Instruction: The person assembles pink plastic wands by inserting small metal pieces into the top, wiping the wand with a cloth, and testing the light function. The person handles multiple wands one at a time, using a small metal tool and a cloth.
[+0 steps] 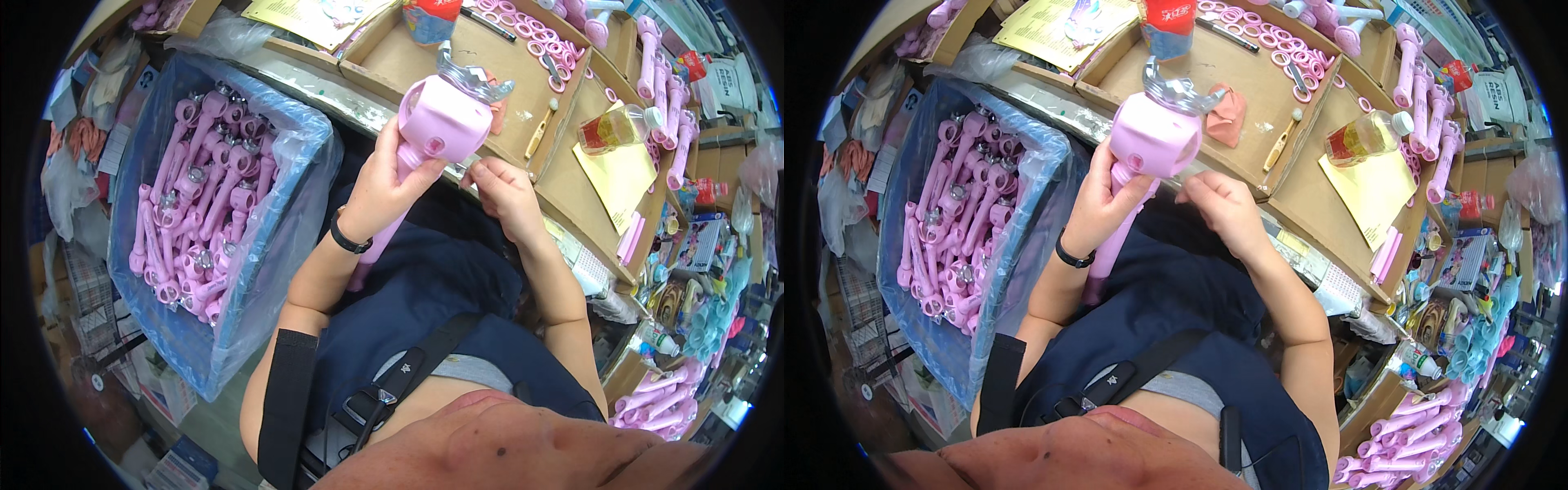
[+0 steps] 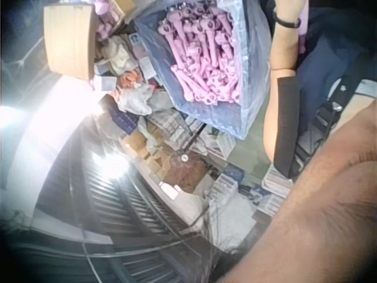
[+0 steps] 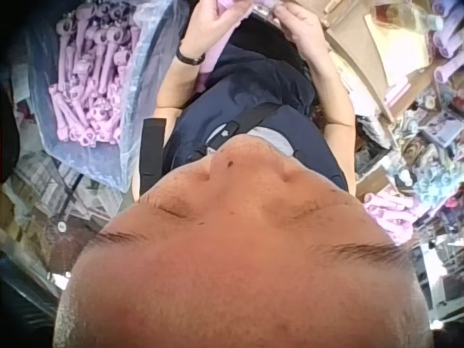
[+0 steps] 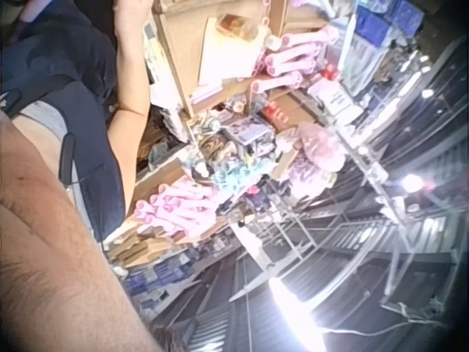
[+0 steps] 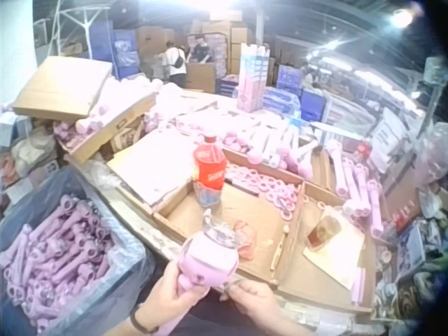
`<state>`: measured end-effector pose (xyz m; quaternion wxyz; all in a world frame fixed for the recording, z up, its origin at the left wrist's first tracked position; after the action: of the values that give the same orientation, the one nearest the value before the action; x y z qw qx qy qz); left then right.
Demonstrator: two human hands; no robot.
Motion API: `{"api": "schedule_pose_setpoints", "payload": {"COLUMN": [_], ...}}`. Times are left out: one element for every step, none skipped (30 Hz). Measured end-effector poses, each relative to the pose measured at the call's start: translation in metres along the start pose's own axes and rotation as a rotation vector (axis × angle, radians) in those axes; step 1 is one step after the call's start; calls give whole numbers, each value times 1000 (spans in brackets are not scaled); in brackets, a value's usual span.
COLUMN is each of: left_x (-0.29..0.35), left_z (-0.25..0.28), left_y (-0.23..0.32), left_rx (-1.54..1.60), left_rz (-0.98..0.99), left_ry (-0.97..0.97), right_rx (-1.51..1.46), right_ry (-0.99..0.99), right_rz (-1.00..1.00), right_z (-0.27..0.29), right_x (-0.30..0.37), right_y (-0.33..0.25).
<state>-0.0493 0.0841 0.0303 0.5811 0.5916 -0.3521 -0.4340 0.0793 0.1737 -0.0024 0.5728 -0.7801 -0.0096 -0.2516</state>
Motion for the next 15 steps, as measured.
{"api": "schedule_pose_setpoints", "payload": {"left_x": [0, 0, 0, -1, -1, 0, 1, 1, 2, 2, 3, 2, 1, 0, 0], "left_z": [-1, -2, -2, -2, -3, -2, -2, -3, -3, -3, -3, -2, -1, -2, 0], "left_y": [3, 7, 1, -3, -7, -10, -14, -17, -18, -20, -21, -17, -12, -9, -6], "left_rx": [-27, -62, 33, 121, 209, 275, 342, 407, 416, 425, 435, 324, 211, 93, 37], "left_rz": [-41, -92, -51, -18, 16, 47, 78, 109, 119, 130, 140, 83, 26, -10, -39], "left_ry": [-4, -13, -21, -36, -55, -52, -54, -56, -56, -54, -50, -49, -50, -65, -40], "right_rx": [-43, -61, 39, 247, 608, 782, 970, 916, 865, 797, 908, 1002, 1083, 1092, 1089], "right_ry": [-49, -49, 77, 158, 304, 405, 440, 439, 424, 419, 451, 494, 555, 556, 573], "right_rz": [35, 9, 23, 144, 472, 605, 687, 721, 736, 754, 819, 890, 913, 952, 942], "right_z": [-6, -4, 3, 5, -3, -6, -16, -15, -14, -13, -17, -22, -24, -27, -27], "right_x": [0, 1, 3, 7, 18, 28, 33, 33, 32, 32, 35, 38, 40, 42, 42], "right_y": [-1, 1, 2, -9, -34, -44, -48, -48, -47, -46, -50, -52, -53, -53, -52]}}
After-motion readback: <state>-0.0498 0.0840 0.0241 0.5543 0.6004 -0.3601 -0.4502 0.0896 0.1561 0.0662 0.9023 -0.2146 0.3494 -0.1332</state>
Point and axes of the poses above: each hand's wrist, its own x-axis away from the middle knuckle, its own z-axis out of the back of the hand, y = z × x, the point moved 8 cm from there along -x, towards the middle knuckle, and after that the axes turned 9 degrees about -y, right-handed, at the moved point
